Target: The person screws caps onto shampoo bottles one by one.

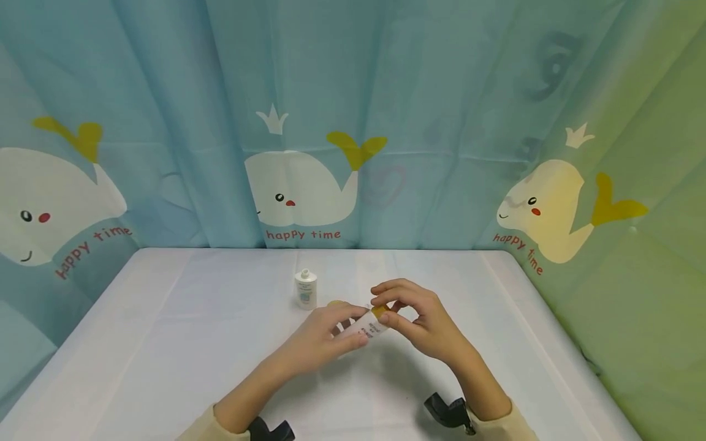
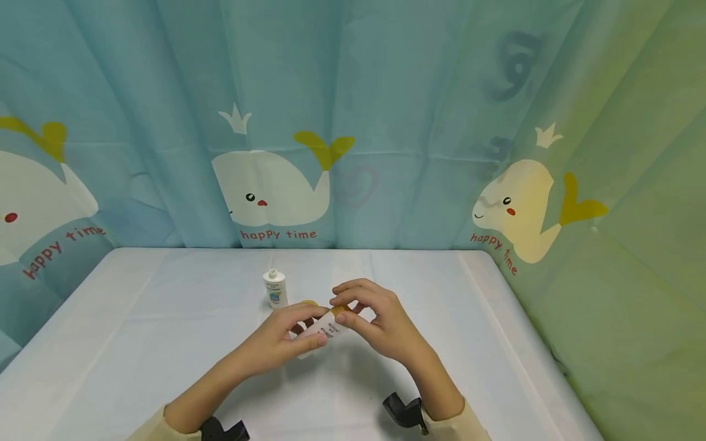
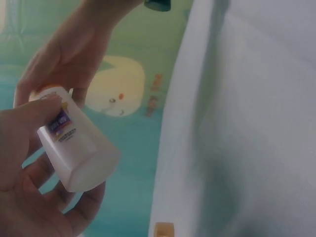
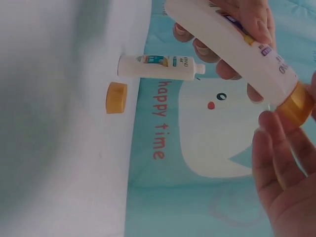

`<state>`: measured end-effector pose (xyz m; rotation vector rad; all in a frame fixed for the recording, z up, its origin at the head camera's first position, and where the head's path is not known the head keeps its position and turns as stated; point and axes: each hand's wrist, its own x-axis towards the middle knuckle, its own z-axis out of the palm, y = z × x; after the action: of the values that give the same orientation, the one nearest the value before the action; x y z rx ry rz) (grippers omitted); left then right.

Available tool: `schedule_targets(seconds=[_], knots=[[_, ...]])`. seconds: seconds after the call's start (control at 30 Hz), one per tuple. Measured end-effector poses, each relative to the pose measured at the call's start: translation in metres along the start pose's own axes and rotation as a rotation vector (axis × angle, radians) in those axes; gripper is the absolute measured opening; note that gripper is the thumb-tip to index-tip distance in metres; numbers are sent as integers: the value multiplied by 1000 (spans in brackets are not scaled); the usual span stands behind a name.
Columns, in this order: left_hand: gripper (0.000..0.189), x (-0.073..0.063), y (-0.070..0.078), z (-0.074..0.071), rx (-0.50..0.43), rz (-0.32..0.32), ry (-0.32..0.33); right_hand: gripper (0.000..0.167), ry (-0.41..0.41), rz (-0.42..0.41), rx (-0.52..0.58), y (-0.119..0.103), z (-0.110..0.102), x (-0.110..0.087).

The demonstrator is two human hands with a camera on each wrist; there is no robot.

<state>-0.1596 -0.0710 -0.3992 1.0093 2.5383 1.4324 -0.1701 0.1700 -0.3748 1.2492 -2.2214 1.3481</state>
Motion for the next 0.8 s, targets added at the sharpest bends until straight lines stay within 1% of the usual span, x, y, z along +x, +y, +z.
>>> schedule_targets(seconds=[0.13,0.2,0.3,0.4,0.57,0.7,0.8], knots=[[36,1,1,-3,-20,-33,-5,46,-45,7,48,-1,-6,-1],[36,1,0,-4,-27,-38,-4,49,-69,10,45,-2,-9,-2],[36,1,-1,-6,-33,-43,-9,45,-85,4,17,-2,-12,-3],[36,1,-1,-6,-42,-47,-16,40,-101,21,-3,-1,-13,-4],[35,1,-3,-7,-63,-37,-34,32,-118,33,4,1,-16,-5],[36,1,-4,-5,-91,-10,-58,36,-112,18,41,4,-17,-6],[35,2,-6,-4,-150,24,-103,41,-107,1,64,5,-18,-6]])
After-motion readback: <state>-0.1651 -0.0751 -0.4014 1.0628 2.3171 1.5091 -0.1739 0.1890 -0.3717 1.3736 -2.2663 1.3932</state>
